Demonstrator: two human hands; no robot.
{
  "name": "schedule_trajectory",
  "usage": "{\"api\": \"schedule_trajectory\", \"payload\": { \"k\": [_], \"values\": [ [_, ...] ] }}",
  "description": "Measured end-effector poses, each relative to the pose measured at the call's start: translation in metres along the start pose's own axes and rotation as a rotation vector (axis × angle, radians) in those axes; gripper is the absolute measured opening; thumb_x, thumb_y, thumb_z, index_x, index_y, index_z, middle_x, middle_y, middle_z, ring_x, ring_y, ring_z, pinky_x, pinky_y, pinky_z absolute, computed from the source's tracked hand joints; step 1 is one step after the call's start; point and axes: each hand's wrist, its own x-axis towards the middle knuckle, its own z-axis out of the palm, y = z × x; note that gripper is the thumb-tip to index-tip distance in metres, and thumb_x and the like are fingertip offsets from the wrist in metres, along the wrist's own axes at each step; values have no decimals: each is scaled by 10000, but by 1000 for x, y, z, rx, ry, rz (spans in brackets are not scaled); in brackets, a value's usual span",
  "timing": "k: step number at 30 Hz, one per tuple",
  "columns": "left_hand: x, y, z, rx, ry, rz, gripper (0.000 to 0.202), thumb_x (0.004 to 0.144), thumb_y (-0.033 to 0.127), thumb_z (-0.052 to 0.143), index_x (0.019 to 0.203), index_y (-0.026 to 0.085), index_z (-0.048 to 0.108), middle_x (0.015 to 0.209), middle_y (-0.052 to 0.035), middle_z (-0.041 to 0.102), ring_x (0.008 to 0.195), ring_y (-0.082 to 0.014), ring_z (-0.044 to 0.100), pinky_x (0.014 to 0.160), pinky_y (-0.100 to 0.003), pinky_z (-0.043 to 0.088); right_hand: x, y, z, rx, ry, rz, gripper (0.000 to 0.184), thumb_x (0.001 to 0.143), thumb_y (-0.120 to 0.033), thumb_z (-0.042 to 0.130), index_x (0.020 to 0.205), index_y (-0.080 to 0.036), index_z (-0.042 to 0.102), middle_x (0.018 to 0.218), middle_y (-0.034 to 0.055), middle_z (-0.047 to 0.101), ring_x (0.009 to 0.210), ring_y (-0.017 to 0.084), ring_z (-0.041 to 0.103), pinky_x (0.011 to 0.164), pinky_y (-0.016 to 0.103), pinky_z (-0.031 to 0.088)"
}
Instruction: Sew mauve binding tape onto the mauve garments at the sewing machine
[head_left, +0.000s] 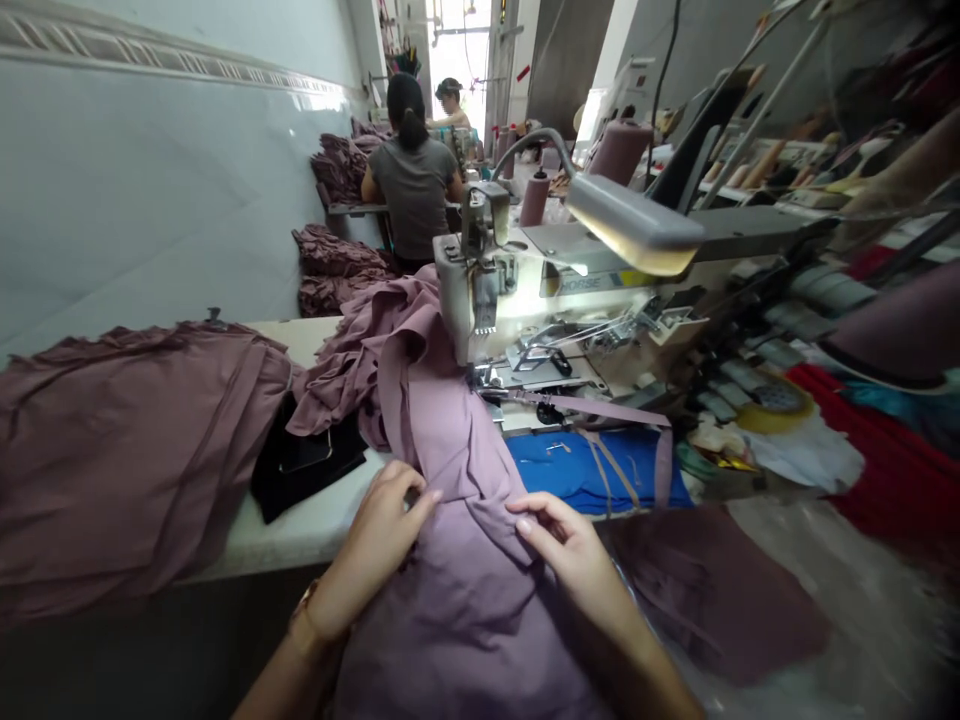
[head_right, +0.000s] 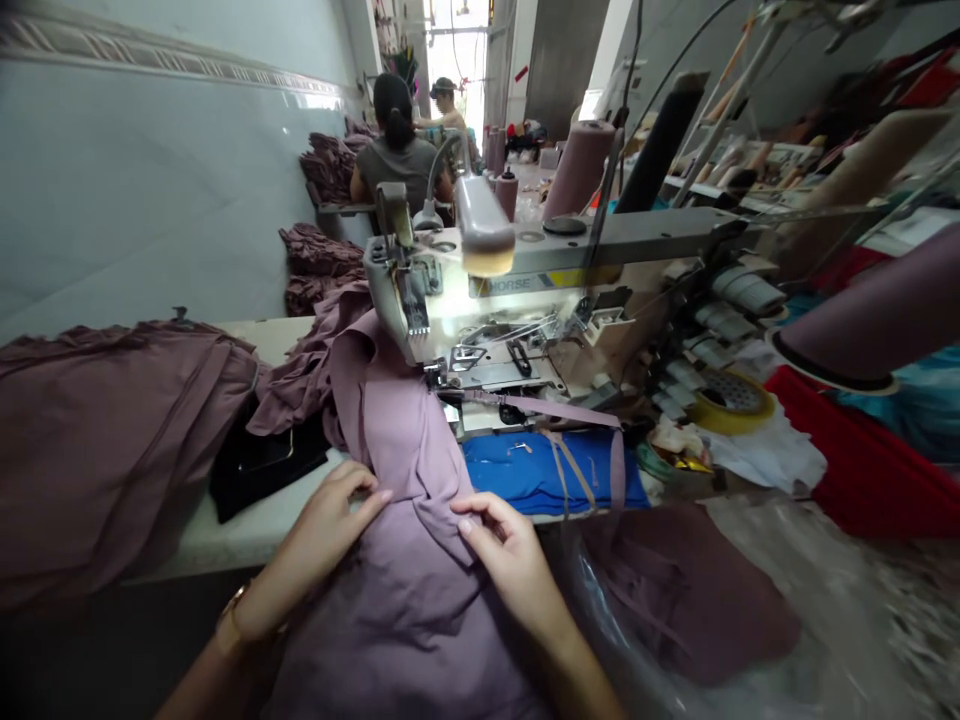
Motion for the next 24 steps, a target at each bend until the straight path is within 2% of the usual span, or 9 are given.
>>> {"api": "schedule_trajectory", "payload": {
  "k": [1,3,5,7,10,13,19,24],
  "values": [
    [-1,-1,-4,-88,-7,5,217,879,375,546,766,190,569,906,-62,602,919,-233,575,828,-342,458,-4,0,-1,9,-21,14,269,822,-429,693,928,-182,716,894,51,675,828,197,592,761,284,461],
    [4,1,-19,-276,49,-10,200,903,365,511,808,196,559,867,-35,599,873,-198,574,789,-295,450,-11,0,-4,101,-73,57,269,798,-440,719,880,-184,713,784,24,641,711,163,555,667,259,438],
    [10,7,-39,-450,117,-41,216,922,401,493,847,202,531,744,13,539,719,-149,532,669,-243,423,-18,2,-10,219,-112,105,266,783,-445,735,863,-193,703,731,4,611,646,140,527,612,242,418],
    [15,12,-56,-525,150,-65,236,922,430,503,859,203,507,651,48,439,585,-110,434,549,-209,347,-22,5,-15,227,-109,115,257,786,-442,733,857,-197,703,741,6,617,646,141,534,610,241,423],
    [25,17,-65,-458,145,-67,231,897,425,554,891,196,523,649,53,421,549,-90,378,497,-199,271,-21,7,-19,48,-66,65,247,824,-432,697,883,-193,725,831,41,667,752,180,586,687,263,460],
    [38,19,-65,-367,184,-12,197,887,388,568,915,194,556,725,33,507,618,-97,440,543,-195,306,-14,6,-16,-52,-57,39,287,873,-448,631,953,-189,723,877,65,696,791,208,620,718,289,489],
    [68,25,-72,-240,295,86,169,880,341,545,932,188,594,786,17,575,689,-122,502,612,-212,357,13,-3,-8,-48,-29,-26,307,868,-445,634,992,-170,693,791,38,671,735,192,629,720,302,494],
    [96,28,-83,-162,328,151,175,863,316,546,965,191,612,671,45,495,588,-105,417,567,-217,321,38,-12,2,-5,-35,-64,346,861,-410,636,1097,-157,617,675,-15,592,672,167,636,695,288,494]
  ]
}}
